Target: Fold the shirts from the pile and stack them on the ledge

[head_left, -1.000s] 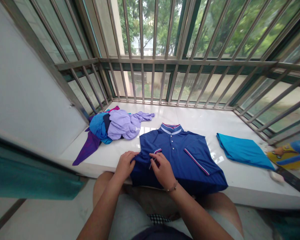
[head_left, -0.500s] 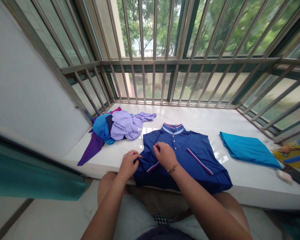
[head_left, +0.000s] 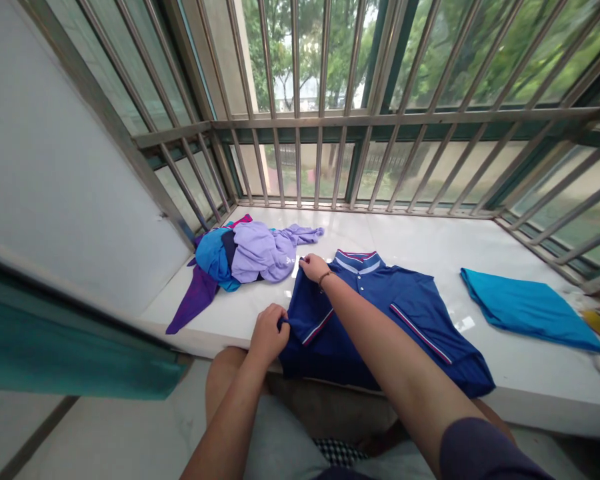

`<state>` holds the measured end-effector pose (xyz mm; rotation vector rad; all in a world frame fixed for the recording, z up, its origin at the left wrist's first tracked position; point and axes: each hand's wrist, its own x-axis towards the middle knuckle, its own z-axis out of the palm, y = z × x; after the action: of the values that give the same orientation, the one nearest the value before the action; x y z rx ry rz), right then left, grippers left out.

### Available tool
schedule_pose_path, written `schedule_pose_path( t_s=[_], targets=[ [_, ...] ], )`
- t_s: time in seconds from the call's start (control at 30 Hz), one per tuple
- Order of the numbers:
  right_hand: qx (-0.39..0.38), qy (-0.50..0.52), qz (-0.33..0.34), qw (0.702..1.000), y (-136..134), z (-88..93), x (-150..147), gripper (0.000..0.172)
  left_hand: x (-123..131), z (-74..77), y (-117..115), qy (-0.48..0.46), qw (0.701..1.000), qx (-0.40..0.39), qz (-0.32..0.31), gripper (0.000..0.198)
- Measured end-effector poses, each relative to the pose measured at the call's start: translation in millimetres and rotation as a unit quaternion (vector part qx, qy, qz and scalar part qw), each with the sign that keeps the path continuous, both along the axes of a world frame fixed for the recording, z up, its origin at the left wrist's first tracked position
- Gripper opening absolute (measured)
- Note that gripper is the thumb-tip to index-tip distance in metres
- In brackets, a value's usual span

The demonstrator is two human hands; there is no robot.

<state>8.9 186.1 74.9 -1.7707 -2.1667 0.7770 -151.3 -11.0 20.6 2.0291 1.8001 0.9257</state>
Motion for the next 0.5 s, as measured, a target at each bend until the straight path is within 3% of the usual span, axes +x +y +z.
schedule_pose_path(
  t_s=[0.17, 0.3, 0.4, 0.5],
  targets=[
    [0.005, 0.031, -0.016, 0.999, 8, -5.8, 8, 0.033, 7, -4.5, 2, 0.020, 0.995, 0.030, 0.088, 0.016],
    [0.030, 0.036, -0.014, 0.999, -1, 8.2, 16, 0.031, 5, -4.9, 2, 0.027, 0.994, 0.033, 0.098, 0.020],
    [0.070, 0.042, 0.030, 0.996, -33, 21.7, 31, 0.027, 1, -5.2, 1, 0.016, 0.996, 0.026, 0.078, 0.021],
    [0.135, 0.011, 0.167, 0.977, -94, 20.9, 46, 0.027, 0, -7.4, 1, 0.018, 0.997, 0.033, 0.071, 0.018]
  ],
)
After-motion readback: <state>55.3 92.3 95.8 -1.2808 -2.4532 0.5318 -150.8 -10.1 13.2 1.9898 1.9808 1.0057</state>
